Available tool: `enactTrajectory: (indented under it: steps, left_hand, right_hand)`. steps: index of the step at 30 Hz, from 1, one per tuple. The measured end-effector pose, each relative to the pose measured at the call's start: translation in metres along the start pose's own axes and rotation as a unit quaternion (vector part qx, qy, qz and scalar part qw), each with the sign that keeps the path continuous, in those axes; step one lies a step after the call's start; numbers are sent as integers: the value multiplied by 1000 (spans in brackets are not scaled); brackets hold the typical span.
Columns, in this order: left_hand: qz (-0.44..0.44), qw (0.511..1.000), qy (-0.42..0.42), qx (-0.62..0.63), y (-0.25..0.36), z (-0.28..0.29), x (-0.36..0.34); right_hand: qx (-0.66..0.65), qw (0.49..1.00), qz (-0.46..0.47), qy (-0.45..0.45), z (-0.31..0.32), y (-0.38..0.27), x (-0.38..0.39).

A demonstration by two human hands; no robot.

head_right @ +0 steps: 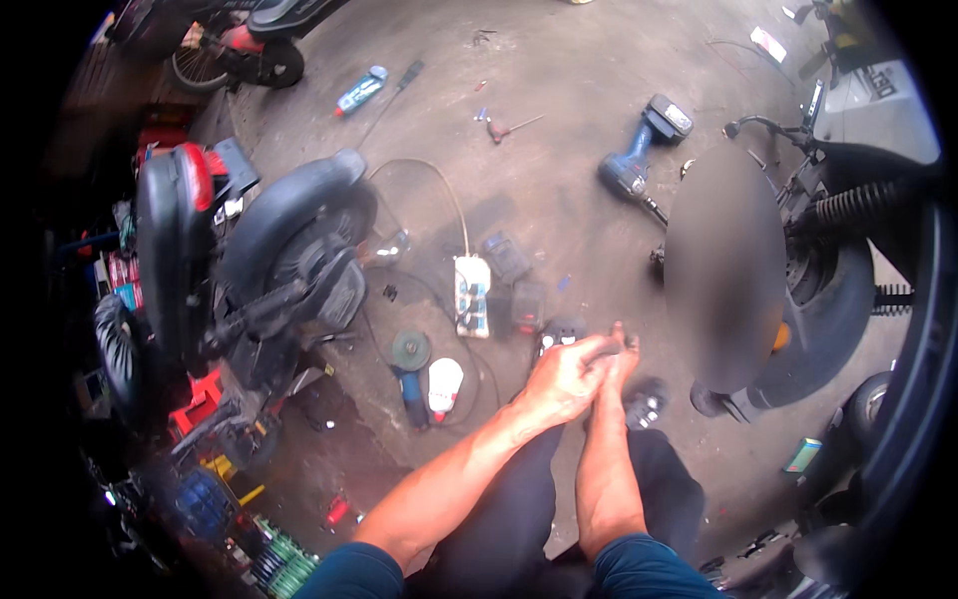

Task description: The person unscrews bolts on a scooter's rear brake caliper using an impact wrench, removes the caliper, and pries inside the caliper using metal rods.

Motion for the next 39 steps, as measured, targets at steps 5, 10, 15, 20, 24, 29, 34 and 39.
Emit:
enactTrajectory:
  steps: [5,10,15,20,24,29,34,39]
  left_hand:
    - [-21,968,231,99,-34,24,95]
    - [135,862,423,245,-121,17,253]
    - [196,821,486,228,-159,-25,381]
    - [271,771,530,226,-128,-45,453]
    - [268,759,507,310,-143,-82,466]
    - [215,758,563,248,-168,-168,506]
    - [209,665,619,361,-137,-234,578]
    - [406,637,599,265,-147,-382,615]
  right_hand:
    - [47,997,-43,-39,-3,-76,114]
    - [84,989,30,-121,28,-114,185]
    - [183,967,36,-173,85,-116,233]
    - [285,923,56,-253,118,-114,289]
    - [413,853,118,-297,159,-136,293]
    - [634,680,169,-328,224,-136,278]
    - [763,564,139,-285,244,-174,246]
    - [825,466,132,-292,125,-165,278]
Point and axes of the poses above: each hand's wrist, its own x-axis away from the middle knuckle, its own z-axis out of the back of the hand, y = z × x, the point moved 2 cm from there along -x, towards the middle knuckle, and after that the axes turned 5 degrees about x, right-handed, at the moved point
